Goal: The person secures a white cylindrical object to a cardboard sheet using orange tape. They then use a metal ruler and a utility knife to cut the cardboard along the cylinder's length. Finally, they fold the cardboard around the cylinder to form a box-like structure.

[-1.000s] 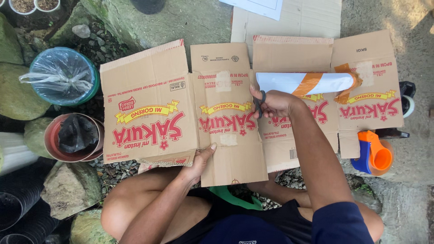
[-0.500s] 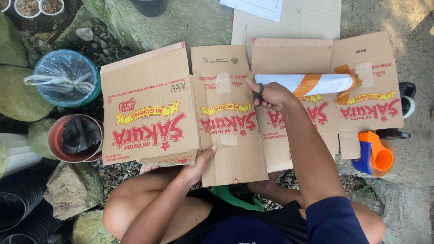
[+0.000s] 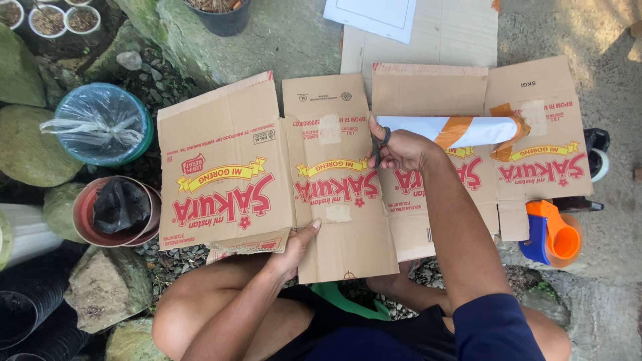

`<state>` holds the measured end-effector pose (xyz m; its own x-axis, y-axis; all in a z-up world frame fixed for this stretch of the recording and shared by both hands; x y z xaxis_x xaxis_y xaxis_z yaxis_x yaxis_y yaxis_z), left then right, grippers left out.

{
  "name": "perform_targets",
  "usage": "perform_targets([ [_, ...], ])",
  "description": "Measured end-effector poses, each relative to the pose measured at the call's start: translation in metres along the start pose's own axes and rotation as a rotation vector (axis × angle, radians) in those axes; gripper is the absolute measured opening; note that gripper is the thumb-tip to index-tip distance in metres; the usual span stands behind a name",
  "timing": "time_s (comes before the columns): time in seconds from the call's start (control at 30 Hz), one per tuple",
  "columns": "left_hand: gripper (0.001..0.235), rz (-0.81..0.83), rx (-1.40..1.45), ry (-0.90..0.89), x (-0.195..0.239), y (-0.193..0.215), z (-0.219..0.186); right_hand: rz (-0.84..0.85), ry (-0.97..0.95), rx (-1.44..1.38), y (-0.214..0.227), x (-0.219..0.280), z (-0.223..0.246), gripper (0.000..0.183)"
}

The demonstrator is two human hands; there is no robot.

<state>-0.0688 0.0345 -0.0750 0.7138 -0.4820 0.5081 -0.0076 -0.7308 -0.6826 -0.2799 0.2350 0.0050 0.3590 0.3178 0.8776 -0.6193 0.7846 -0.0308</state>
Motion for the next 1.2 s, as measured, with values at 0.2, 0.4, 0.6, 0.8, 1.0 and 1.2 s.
perform_targets([
  [0.2,0.056,-0.01,0.019,-0.003,0.004,-0.003,-0.005,-0.053,-0.032,0.01,0.004,-0.01,0.002,0.088],
  [0.4,0.057,0.006,0.065,0.026,0.008,-0.003,-0.001,-0.046,-0.067,0.022,0.006,-0.007,0.0,0.089],
  [0.6,0.058,0.028,-0.067,0.03,0.0,-0.003,-0.005,-0.161,-0.035,0.089,0.009,-0.006,0.021,0.08],
  [0.8,0.06,-0.012,-0.032,-0.004,0.002,0.001,-0.005,-0.222,-0.037,0.145,0.018,0.003,0.015,0.063],
  [1.0,0.059,-0.007,0.014,-0.017,0.005,0.0,-0.005,-0.023,-0.01,0.046,0.013,-0.001,0.008,0.077],
  [1.2,0.061,0.043,0.043,0.03,0.008,-0.004,-0.003,0.002,0.006,0.045,0.014,-0.007,0.019,0.081],
])
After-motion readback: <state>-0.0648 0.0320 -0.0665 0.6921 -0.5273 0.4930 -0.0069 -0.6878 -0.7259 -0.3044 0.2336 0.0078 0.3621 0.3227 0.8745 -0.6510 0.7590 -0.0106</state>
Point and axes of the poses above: each hand's wrist, its own x-axis away from the middle knuckle, its own y-axis out of the back of the hand, z = x × y, the point moved 10 cm from there along -x, towards the middle knuckle, and after that the axes turned 12 degrees about z, right-handed, at the moved point
